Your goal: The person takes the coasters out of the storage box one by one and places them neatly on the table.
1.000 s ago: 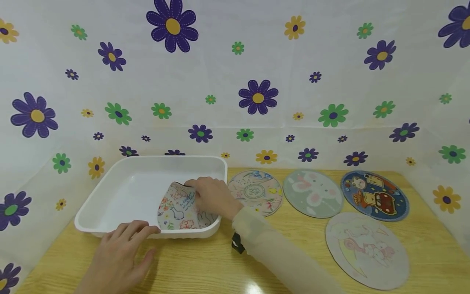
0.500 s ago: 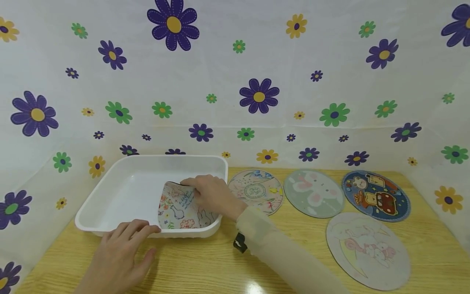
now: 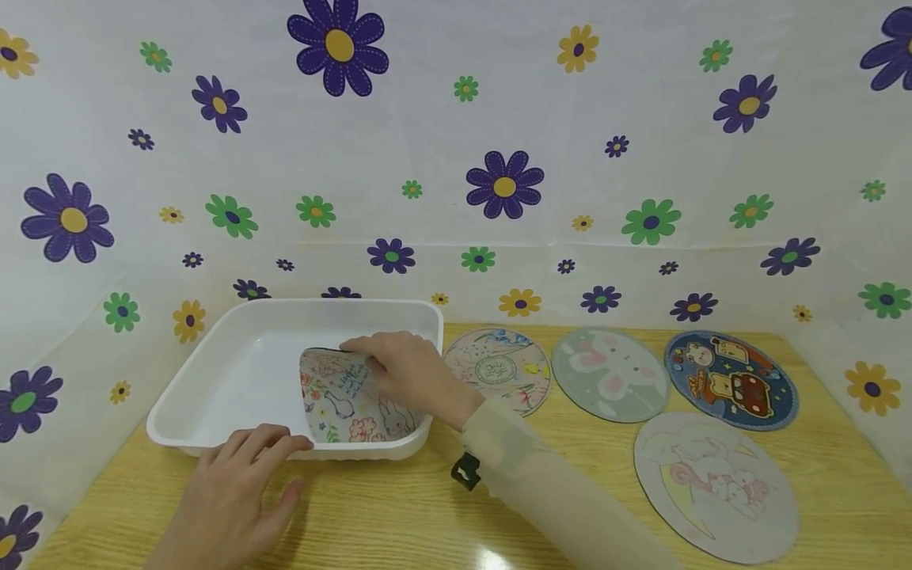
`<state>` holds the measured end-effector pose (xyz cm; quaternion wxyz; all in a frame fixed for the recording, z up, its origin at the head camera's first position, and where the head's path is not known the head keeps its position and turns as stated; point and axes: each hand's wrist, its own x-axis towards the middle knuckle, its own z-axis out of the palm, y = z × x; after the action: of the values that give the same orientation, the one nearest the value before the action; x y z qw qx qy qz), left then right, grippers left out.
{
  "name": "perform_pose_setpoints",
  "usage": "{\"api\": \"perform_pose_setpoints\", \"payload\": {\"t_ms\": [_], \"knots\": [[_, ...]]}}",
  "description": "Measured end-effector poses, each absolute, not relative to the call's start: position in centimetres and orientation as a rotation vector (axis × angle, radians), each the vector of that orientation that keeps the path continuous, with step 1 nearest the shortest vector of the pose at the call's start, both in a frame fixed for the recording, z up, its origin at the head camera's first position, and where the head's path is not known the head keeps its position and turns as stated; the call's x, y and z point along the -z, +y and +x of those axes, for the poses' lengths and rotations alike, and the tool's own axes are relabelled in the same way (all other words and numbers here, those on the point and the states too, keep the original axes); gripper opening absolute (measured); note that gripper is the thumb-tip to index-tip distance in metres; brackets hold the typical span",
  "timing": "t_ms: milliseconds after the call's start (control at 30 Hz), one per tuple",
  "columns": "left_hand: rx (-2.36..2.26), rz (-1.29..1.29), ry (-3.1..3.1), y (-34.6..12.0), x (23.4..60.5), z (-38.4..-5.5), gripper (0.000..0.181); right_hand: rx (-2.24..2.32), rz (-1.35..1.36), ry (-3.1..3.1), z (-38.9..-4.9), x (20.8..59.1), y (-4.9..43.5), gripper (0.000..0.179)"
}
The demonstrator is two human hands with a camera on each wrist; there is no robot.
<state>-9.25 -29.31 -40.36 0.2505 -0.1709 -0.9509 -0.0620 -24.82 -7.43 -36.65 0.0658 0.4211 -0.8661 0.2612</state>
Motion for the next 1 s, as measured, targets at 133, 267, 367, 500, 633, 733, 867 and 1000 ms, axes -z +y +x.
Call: {"api": "perform_pose_setpoints", "payload": {"t_ms": [133, 267, 367, 500, 633, 733, 867, 1000], "knots": [[0.167, -0.457, -2.594, -29.3, 40.3, -9.2, 0.040, -0.856, 1.264, -2.599, -24.6, 36.2, -7.4, 0.039], [0.168, -0.441, -2.610, -29.3, 40.2, -9.2, 0.040, -0.929, 1.256, -2.588, -24.5, 35.8, -7.2, 0.038], [0.169, -0.435, -2.612, -29.3, 40.2, -9.2, 0.039, -0.979, 1.249, -2.563, -24.4, 35.5, -7.2, 0.037], [0.163, -0.442, -2.604, -29.2, 40.2, -9.2, 0.039, -1.110, 1.221, -2.546, -24.4, 35.3, -7.0, 0.036], [0.162, -0.434, -2.622, -29.3, 40.1, -9.1, 0.039, -1.302, 1.145, -2.562, -24.4, 35.2, -6.8, 0.035], [0.163, -0.430, -2.630, -29.3, 40.1, -9.1, 0.040, -1.399, 1.061, -2.582, -24.4, 35.2, -6.6, 0.034], [0.163, -0.446, -2.610, -29.3, 40.1, -9.1, 0.040, -1.484, 0.978, -2.578, -24.7, 35.4, -6.3, 0.034], [0.170, -0.455, -2.606, -29.2, 40.0, -9.1, 0.041, -1.592, 0.913, -2.548, -24.9, 35.7, -5.8, 0.035]]}}
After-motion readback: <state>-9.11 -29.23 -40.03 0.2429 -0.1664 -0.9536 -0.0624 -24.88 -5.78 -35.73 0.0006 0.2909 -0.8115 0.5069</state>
